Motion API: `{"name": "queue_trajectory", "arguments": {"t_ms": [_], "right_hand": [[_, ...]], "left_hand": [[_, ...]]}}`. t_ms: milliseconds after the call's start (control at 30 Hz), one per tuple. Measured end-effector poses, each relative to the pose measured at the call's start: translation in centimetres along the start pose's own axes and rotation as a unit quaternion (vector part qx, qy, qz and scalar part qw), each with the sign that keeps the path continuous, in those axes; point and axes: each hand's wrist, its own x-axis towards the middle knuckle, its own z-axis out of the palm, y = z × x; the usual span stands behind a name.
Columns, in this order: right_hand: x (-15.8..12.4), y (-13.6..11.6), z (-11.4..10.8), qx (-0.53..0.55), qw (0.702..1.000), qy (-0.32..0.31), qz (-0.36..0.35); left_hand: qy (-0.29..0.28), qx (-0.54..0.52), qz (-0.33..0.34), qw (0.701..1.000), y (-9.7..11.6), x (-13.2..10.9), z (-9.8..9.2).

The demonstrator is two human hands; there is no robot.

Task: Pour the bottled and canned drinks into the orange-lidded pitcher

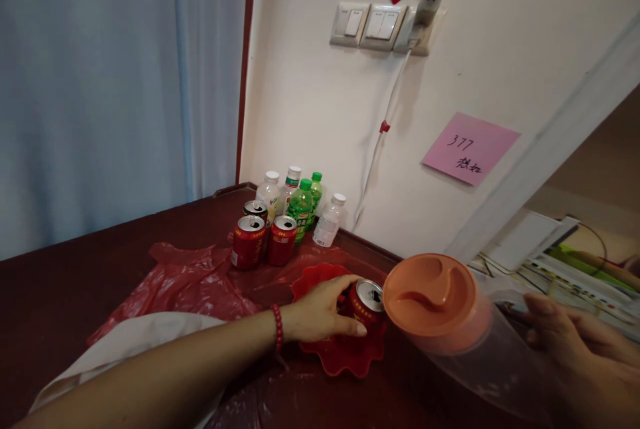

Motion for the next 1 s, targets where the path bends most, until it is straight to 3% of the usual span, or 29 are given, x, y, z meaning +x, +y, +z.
{"name": "queue_trajectory", "arguments": {"t_ms": [367,1000], "right_hand": [[-0.01,-0.01,-0.22,-0.006,0.999,-0.008,0.042],[-0.18,-0.78,-0.19,-0.008,0.999,-0.018,0.046]], "left_hand": [[-0.002,-0.009,-0.003,1.000,0.36,-0.10,0.06],[-0.001,-0.014,0.002,1.000,0.15,-0.02,0.14]]}}
